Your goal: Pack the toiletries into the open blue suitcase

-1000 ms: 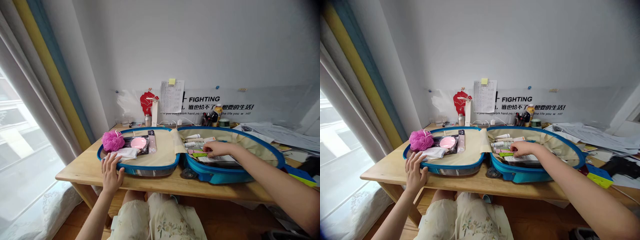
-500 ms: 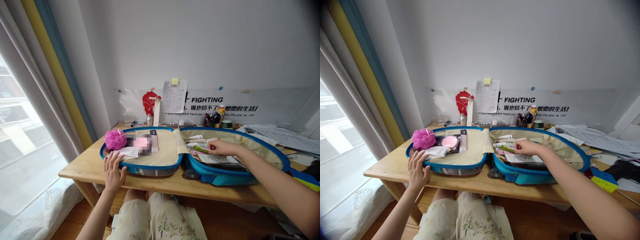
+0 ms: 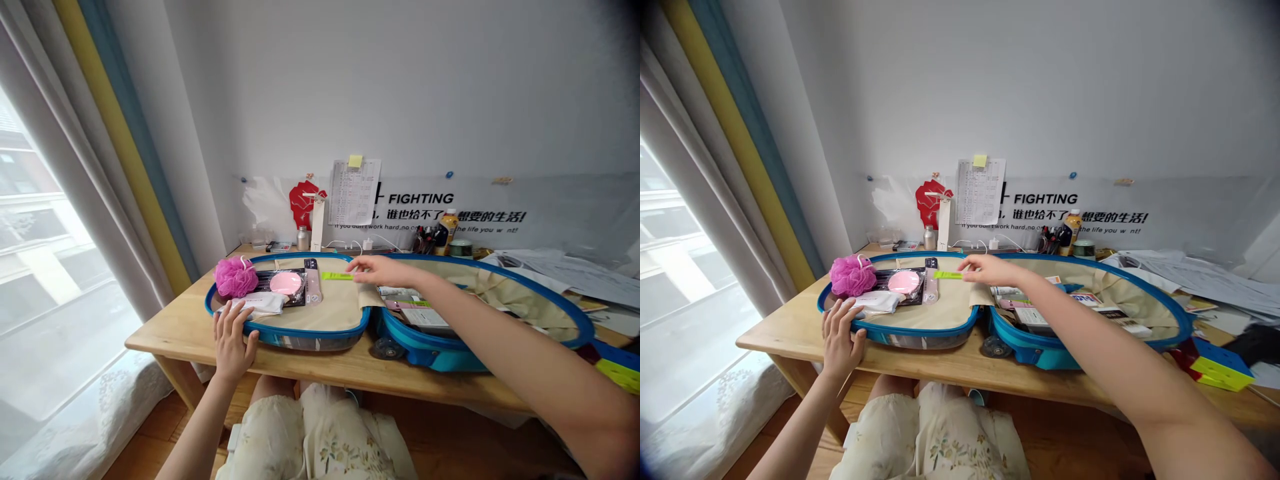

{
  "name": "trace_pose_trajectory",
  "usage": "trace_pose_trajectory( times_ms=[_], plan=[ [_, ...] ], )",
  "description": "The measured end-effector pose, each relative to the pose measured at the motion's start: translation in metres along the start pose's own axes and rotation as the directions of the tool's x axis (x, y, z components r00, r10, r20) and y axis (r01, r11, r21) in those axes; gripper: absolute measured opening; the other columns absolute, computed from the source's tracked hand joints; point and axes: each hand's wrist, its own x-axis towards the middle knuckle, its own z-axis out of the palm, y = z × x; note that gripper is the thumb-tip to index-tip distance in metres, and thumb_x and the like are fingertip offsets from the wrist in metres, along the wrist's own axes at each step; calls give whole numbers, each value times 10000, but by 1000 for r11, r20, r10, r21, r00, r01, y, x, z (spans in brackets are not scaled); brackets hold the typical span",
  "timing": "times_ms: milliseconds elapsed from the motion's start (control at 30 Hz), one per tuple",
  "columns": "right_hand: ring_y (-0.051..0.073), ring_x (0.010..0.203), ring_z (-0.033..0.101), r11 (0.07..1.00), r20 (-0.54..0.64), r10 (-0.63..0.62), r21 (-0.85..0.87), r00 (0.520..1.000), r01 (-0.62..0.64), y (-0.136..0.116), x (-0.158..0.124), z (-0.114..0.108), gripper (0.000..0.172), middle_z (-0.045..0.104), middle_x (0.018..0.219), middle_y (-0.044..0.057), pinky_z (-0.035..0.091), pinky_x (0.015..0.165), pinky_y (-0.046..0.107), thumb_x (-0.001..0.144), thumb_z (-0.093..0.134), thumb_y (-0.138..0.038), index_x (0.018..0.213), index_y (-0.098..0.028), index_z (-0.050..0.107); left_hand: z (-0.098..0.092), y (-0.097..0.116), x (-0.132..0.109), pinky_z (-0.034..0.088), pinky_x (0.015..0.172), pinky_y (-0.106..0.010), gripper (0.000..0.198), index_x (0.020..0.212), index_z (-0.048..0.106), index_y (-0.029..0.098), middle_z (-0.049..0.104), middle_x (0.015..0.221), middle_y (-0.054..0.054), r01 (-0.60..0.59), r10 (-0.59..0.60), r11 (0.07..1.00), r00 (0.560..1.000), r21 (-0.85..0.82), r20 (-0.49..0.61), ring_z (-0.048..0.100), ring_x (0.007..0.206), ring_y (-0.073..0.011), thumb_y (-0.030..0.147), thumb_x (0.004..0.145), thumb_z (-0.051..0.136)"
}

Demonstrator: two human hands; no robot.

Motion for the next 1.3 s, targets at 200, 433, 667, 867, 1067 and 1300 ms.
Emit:
trace_pose_trajectory(
  times_ms=[200, 433, 667, 867, 1067, 1300],
  plan=[
    [171, 921, 599, 984, 261, -85, -129, 962, 122, -37, 44, 51, 352, 671, 1047, 47, 443, 776, 247, 749, 675, -286, 1091, -202, 652, 0, 0, 0, 157, 1185, -489, 422, 1272, 536, 195, 554, 1339, -139, 0, 0, 1000, 1000, 0, 4, 327, 1417, -287, 426, 953, 384],
    [135, 856, 635, 984, 275, -83, -128, 958, 122, -36, 66, 84, 361, 701, 1036, 36, 464, 718, 212, 743, 677, -201, 1099, -187, 618, 0, -1, -1, 148, 1187, -487, 442, 1277, 535, 190, 542, 1355, -140, 27, -27, 1000, 1000, -4, 15, 313, 1424, -290, 440, 948, 378],
    [162, 921, 622, 979, 48, -27, -201, 999, 36, -13, 52, 26, 229, 698, 1073, 53, 451, 797, 256, 801, 587, -244, 1014, -200, 657, -1, 1, 0, 153, 1185, -487, 425, 1260, 543, 201, 547, 1347, -134, 33, -33, 999, 999, -4, 21, 317, 1422, -289, 437, 948, 376],
    [188, 766, 618, 958, -12, 138, -252, 990, -137, 41, 10, -40, 311, 691, 836, 60, 448, 696, 300, 749, 599, -475, 866, -195, 667, -1, 1, -1, 154, 1185, -491, 427, 1263, 543, 203, 550, 1343, -133, 29, -29, 1000, 999, -8, 14, 324, 1416, -290, 440, 947, 382],
    [219, 753, 631, 930, 93, 278, -277, 956, -243, 92, -37, -36, 338, 688, 829, 49, 457, 662, 321, 517, 753, -454, 752, -225, 669, -1, 1, 0, 143, 1189, -488, 417, 1265, 543, 201, 549, 1342, -133, 19, -19, 1000, 1000, -8, 13, 319, 1421, -286, 427, 952, 385],
    [254, 788, 633, 895, 67, 376, -282, 924, -344, 129, -57, -32, 370, 681, 846, 79, 462, 654, 342, 464, 778, -454, 723, -224, 646, -1, 0, 1, 158, 1185, -481, 401, 1268, 537, 197, 556, 1329, -139, -17, 17, 1000, 1000, 2, -4, 330, 1414, -284, 404, 957, 392]
  ],
)
